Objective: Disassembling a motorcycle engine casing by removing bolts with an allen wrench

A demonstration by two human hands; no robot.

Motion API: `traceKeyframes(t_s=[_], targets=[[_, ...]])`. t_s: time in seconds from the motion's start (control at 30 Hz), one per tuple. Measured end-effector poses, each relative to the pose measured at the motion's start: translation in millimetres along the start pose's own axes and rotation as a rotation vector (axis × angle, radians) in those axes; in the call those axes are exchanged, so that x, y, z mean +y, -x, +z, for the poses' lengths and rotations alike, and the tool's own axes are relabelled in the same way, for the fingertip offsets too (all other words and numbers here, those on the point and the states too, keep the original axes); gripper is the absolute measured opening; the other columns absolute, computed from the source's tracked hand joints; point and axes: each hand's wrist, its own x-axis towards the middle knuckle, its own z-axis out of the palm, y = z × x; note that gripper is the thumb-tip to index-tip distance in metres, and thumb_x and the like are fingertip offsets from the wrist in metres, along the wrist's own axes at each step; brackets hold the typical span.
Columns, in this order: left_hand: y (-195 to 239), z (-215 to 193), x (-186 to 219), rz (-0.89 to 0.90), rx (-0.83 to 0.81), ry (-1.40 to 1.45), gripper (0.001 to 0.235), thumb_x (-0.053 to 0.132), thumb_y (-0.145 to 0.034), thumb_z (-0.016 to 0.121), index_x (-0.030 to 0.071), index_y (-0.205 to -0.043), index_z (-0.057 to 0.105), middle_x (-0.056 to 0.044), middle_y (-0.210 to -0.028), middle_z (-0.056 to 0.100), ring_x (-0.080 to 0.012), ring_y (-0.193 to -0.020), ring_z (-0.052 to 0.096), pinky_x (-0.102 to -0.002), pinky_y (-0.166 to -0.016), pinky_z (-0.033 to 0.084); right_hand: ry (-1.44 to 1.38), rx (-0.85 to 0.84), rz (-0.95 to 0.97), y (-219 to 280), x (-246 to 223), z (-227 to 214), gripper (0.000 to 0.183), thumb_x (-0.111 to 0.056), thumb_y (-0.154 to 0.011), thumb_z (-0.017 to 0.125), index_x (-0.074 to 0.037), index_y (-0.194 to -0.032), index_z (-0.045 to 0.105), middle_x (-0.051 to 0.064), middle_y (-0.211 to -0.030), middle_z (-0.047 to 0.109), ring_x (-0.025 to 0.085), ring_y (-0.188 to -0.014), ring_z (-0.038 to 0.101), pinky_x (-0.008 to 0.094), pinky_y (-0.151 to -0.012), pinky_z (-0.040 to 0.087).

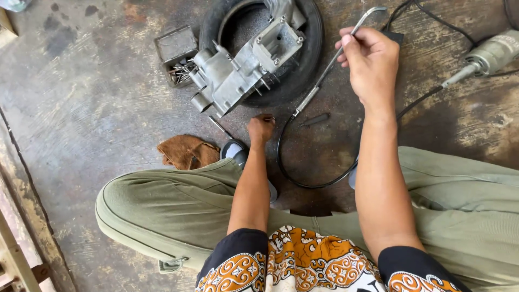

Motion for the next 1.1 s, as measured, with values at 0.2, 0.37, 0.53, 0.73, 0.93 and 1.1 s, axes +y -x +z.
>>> traceKeyframes(t_s=[0.2,0.37,0.53,0.73,0.93,1.1], targets=[[31,-70,39,-0.298,0.086,0.067,0.031,0.034,-0.084,0.068,0.011,-0.1,0.08,-0.016,-0.095,0.077,-0.0398,-0.085,0.07,-0.043,-0.08,0.056,0.03,0.033,-0.156,-1,-18,1,0.015,0.006,-0.11,0.062,0.008,-0.122,0.07,0.015,-0.096,0.071,0.015,-0.076,0.063,0.025,-0.066,0.053],[16,-103,30,-0.55,0.364,0.18,0.041,0.039,-0.095,0.06,0.003,-0.101,0.078,-0.019,-0.097,0.077,-0.0375,-0.086,0.073,-0.044,-0.08,0.058,-0.051,0.073,-0.277,-5,-37,7,0.02,0.01,-0.114,0.054,0.002,-0.132,0.054,0.019,-0.105,0.068,0.019,-0.08,0.061,0.028,-0.069,0.051],[46,-132,61,-0.484,0.284,0.11,0.048,0.039,-0.092,0.053,-0.001,-0.105,0.076,-0.025,-0.106,0.074,-0.0462,-0.099,0.07,-0.049,-0.087,0.056,-0.088,0.096,-0.256,-2,-69,25,0.014,-0.006,-0.119,0.047,-0.005,-0.131,0.04,0.017,-0.102,0.066,0.018,-0.075,0.06,0.027,-0.068,0.049],[124,-210,177,-0.056,-0.154,-0.382,0.043,0.052,-0.087,0.066,0.013,-0.098,0.08,-0.019,-0.098,0.075,-0.0413,-0.09,0.072,-0.048,-0.079,0.057,-0.115,0.055,-0.303,-2,-80,46,0.017,-0.019,-0.118,0.044,-0.003,-0.123,0.04,0.018,-0.101,0.066,0.02,-0.076,0.063,0.028,-0.07,0.053],[115,-242,221,0.645,0.398,-0.222,0.068,0.054,-0.078,0.083,0.008,-0.122,0.059,-0.01,-0.106,0.056,-0.0282,-0.096,0.059,-0.041,-0.09,0.044,-0.159,0.0,-0.352,-17,-81,51,0.008,-0.003,-0.115,0.044,0.0,-0.122,0.042,0.019,-0.105,0.065,0.02,-0.08,0.063,0.029,-0.075,0.055],[67,-216,231,0.706,0.312,-0.024,0.113,0.062,-0.066,0.087,0.008,-0.153,0.04,-0.021,-0.14,0.055,-0.0394,-0.134,0.053,-0.053,-0.113,0.037,-0.044,0.032,-0.512,-28,-60,44,0.023,-0.011,-0.112,0.045,0.009,-0.107,0.055,0.024,-0.093,0.071,0.029,-0.071,0.074,0.034,-0.057,0.061]])
